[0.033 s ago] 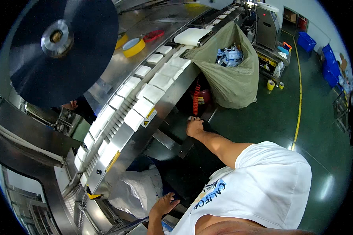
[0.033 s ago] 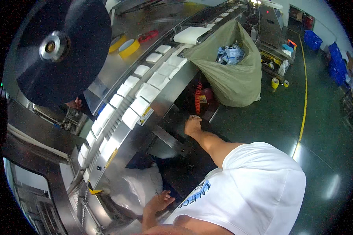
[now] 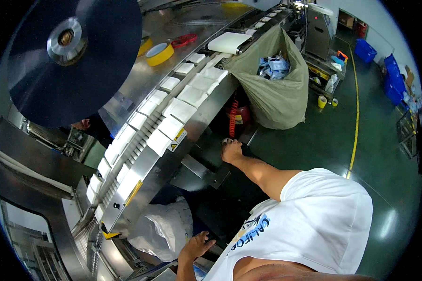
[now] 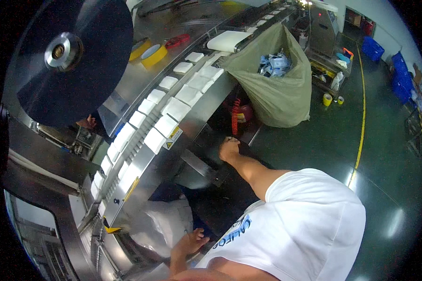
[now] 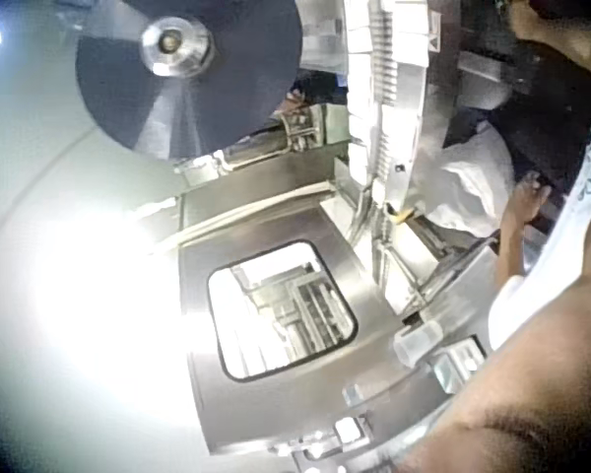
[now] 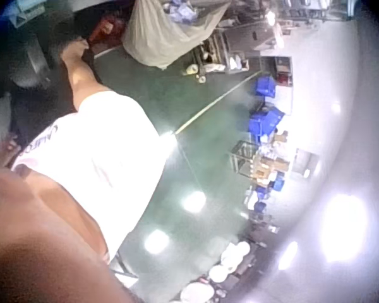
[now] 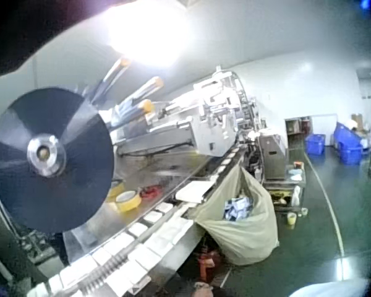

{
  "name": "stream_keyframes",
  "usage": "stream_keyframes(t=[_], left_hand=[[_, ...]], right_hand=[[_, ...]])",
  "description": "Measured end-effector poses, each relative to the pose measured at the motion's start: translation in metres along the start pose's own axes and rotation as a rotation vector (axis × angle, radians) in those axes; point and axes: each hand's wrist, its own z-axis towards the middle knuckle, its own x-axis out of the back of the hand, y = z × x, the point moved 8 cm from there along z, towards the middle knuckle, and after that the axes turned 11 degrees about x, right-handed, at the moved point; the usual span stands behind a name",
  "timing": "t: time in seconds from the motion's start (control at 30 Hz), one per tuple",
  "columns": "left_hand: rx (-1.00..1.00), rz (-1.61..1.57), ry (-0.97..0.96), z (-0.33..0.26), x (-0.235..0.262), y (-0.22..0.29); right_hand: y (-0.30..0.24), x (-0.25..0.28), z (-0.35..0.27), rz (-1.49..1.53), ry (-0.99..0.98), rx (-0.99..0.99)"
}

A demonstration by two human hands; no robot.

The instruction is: The person handles white rectangular blocks moving along a conveyor belt in a factory setting. They pick up the blocks, inspect them, and place them back onto the line or into a plastic bag. The person also uses a red coiled air hose to clean the machinery.

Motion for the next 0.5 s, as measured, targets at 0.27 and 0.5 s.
stream_keyframes(t=[0.27,0.5], left_hand=[[-0.053,-0.062,-0.111,-0.015,-0.009,0.001],[-0.16,-0.098,-0.095,-0.015,-0.019,0.002]], right_hand=[[0.0,0.015,0.016,0.037,-0.093,-0.03],[-0.011,0.02,0.02,0.023,-0.095,-0.027]])
